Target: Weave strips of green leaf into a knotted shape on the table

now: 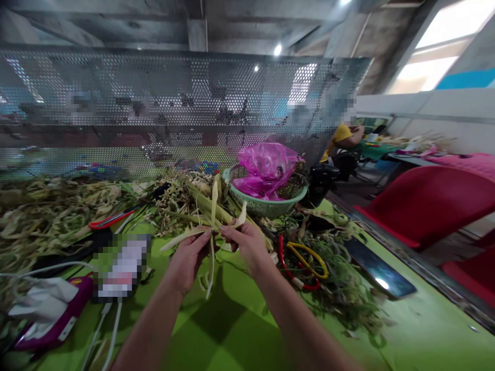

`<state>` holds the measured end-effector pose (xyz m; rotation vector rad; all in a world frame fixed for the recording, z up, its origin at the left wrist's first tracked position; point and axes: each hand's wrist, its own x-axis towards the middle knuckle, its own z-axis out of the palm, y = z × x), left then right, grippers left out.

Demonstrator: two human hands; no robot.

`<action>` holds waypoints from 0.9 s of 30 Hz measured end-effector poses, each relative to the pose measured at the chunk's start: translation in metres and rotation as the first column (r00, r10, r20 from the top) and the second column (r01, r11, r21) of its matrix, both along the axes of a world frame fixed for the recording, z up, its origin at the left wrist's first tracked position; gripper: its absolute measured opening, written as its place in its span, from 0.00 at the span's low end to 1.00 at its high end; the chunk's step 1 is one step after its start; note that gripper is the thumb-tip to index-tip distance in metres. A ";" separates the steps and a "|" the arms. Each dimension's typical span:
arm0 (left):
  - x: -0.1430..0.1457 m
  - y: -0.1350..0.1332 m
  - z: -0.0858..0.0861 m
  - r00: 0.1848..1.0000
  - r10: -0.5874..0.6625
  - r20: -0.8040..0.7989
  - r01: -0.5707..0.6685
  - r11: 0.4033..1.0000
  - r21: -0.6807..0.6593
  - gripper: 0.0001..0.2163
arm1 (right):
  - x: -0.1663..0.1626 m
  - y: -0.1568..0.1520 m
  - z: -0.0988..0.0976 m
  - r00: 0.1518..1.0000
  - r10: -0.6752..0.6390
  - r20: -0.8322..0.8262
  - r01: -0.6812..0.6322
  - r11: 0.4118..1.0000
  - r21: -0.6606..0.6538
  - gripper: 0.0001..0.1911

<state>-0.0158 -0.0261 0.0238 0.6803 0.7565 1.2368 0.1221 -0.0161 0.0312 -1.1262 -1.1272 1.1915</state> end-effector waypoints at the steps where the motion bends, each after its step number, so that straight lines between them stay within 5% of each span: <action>1: 0.000 0.000 -0.001 1.000 -0.009 -0.009 0.009 1.000 -0.003 0.14 | 0.000 0.000 0.001 1.000 -0.011 -0.013 0.011 1.000 -0.006 0.14; 10: -0.002 0.003 -0.007 0.995 -0.053 -0.084 0.057 0.997 0.045 0.15 | 0.003 0.002 0.000 0.999 -0.030 0.018 0.030 1.000 0.004 0.17; 17: -0.004 0.009 -0.011 0.991 0.132 0.020 -0.132 0.991 0.003 0.14 | -0.007 -0.005 -0.005 0.919 0.209 0.335 -0.231 0.973 0.027 0.15; 21: -0.005 0.009 -0.014 0.987 0.160 0.014 -0.160 0.987 0.000 0.14 | -0.010 -0.008 -0.005 0.888 0.129 0.442 -0.197 0.974 0.110 0.06; 27: -0.004 0.008 -0.014 0.991 0.125 0.038 -0.124 0.992 -0.024 0.15 | -0.009 -0.005 -0.007 0.904 0.074 0.421 -0.152 0.976 0.154 0.09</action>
